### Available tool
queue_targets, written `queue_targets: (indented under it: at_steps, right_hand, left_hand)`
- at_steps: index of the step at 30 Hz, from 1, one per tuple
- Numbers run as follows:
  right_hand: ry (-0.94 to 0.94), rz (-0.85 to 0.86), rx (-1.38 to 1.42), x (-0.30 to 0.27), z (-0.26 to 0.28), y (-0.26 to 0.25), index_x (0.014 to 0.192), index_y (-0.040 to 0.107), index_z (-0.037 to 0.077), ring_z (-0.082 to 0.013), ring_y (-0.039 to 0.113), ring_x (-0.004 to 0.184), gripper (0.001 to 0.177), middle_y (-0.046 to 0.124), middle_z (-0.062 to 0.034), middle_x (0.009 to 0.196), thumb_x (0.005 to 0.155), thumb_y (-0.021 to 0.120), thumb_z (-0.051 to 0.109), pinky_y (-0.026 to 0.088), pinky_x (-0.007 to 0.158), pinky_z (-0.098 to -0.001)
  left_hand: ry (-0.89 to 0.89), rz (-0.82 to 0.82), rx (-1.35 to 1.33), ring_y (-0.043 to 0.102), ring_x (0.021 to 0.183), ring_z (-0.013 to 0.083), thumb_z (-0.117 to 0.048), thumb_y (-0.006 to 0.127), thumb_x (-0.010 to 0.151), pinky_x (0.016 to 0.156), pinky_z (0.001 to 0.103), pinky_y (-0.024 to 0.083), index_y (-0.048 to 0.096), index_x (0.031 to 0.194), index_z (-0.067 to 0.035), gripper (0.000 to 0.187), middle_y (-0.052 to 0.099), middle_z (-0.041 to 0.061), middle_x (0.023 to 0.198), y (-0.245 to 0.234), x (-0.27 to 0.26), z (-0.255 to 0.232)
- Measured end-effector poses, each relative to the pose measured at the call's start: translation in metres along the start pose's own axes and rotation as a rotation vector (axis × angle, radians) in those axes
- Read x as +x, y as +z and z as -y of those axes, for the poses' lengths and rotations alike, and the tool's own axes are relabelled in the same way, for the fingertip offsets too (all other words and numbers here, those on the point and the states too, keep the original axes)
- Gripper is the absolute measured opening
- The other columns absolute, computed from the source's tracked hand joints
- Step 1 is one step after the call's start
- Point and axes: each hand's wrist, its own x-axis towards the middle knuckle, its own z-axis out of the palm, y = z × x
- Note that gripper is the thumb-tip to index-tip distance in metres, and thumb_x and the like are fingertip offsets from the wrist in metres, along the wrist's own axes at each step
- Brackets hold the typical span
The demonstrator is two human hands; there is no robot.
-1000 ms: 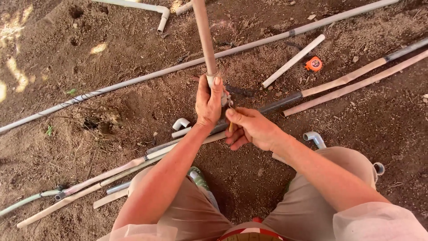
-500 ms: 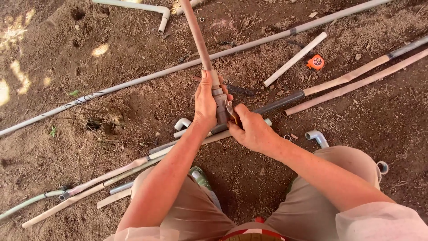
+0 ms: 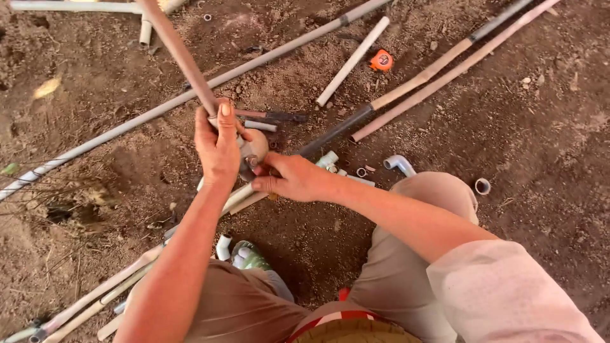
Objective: The person sits on the ground and assembles a plumbing system using PVC pipes, fittings, and black tape. They connect various pipe segments and fittings, wrapping the joints with tape to secure them.
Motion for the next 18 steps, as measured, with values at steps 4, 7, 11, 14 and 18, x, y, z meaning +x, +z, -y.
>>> queue_targets:
  at_steps: [4, 7, 11, 14, 18]
  right_hand:
    - [0.077, 0.112, 0.304, 0.012, -0.019, -0.015, 0.100, 0.055, 0.006, -0.0208, 0.069, 0.069, 0.035, 0.066, -0.0118, 0.078, 0.091, 0.055, 0.040, 0.060, 0.060, -0.0315]
    - [0.175, 0.108, 0.521, 0.009, -0.005, -0.013, 0.100, 0.054, -0.002, -0.0237, 0.068, 0.071, 0.038, 0.061, -0.0134, 0.078, 0.088, 0.059, 0.033, 0.059, 0.061, -0.0368]
    - [0.258, 0.126, 0.703, 0.010, -0.007, 0.003, 0.101, 0.052, 0.001, -0.0300, 0.070, 0.077, 0.029, 0.066, -0.0205, 0.088, 0.093, 0.051, 0.028, 0.060, 0.065, -0.0439]
    - [0.271, 0.090, 0.745, 0.013, -0.019, 0.021, 0.106, 0.051, -0.001, -0.0307, 0.069, 0.077, 0.031, 0.064, -0.0206, 0.088, 0.095, 0.048, 0.028, 0.060, 0.068, -0.0469]
    - [0.282, -0.081, 1.084, 0.015, -0.039, 0.046, 0.105, 0.051, 0.000, -0.0317, 0.068, 0.078, 0.030, 0.062, -0.0170, 0.082, 0.093, 0.054, 0.028, 0.058, 0.074, -0.0492]
  left_hand:
    - [-0.014, -0.080, -0.016, 0.065, 0.054, 0.0163, -0.035, 0.053, 0.096, 0.053, 0.023, 0.053, 0.051, 0.104, -0.013, 0.023, 0.058, 0.005, 0.065, 0.003, -0.008, -0.006]
    - [-0.099, -0.182, -0.151, 0.063, 0.049, 0.0141, -0.030, 0.056, 0.093, 0.051, 0.022, 0.053, 0.051, 0.094, -0.014, 0.017, 0.057, 0.004, 0.059, 0.009, -0.013, -0.035]
    - [-0.276, -0.030, -0.306, 0.065, 0.048, 0.0161, -0.044, 0.062, 0.085, 0.051, 0.027, 0.057, 0.054, 0.076, -0.013, 0.033, 0.060, 0.005, 0.056, -0.009, -0.002, -0.015]
    - [-0.326, 0.012, -0.147, 0.065, 0.047, 0.0129, -0.048, 0.059, 0.086, 0.050, 0.025, 0.057, 0.056, 0.080, -0.012, 0.037, 0.060, 0.002, 0.056, -0.006, -0.004, -0.022]
    - [-0.207, -0.066, 0.041, 0.063, 0.051, 0.0083, -0.049, 0.057, 0.089, 0.045, 0.021, 0.053, 0.054, 0.095, -0.008, 0.042, 0.064, 0.004, 0.069, 0.002, -0.008, -0.022]
